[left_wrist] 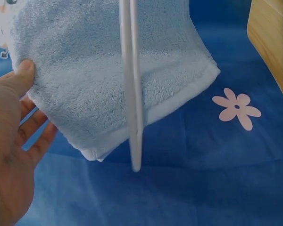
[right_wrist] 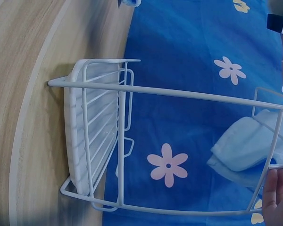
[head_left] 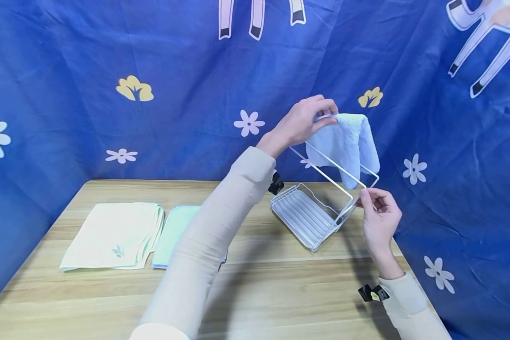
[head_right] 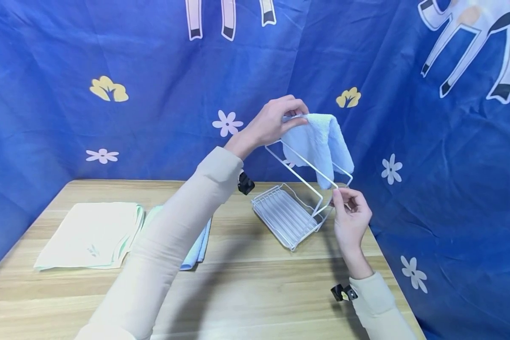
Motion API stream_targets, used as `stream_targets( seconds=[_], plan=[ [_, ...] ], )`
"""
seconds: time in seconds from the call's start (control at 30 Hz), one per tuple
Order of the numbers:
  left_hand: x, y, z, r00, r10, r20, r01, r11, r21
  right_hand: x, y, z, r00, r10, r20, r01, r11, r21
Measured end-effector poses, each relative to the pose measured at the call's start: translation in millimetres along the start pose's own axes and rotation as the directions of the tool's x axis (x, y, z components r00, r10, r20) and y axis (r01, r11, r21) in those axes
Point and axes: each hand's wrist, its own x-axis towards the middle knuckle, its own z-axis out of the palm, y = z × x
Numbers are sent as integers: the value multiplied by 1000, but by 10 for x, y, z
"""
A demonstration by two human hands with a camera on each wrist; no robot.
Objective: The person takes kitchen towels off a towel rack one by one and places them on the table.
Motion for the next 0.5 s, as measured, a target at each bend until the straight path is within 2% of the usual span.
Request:
stream_targets(
  seconds=[0.2, 0.5],
  plan=[
    [-47, -18, -124, 999, 7, -42, -8, 1000, -18, -4, -22, -1, 1000, 4, 0, -4, 1000, -6],
    [-134, -49, -256, 996, -16, -85, 14, 999, -31, -8, -27, -8, 1000, 19, -5, -19, 1000, 1]
  ],
)
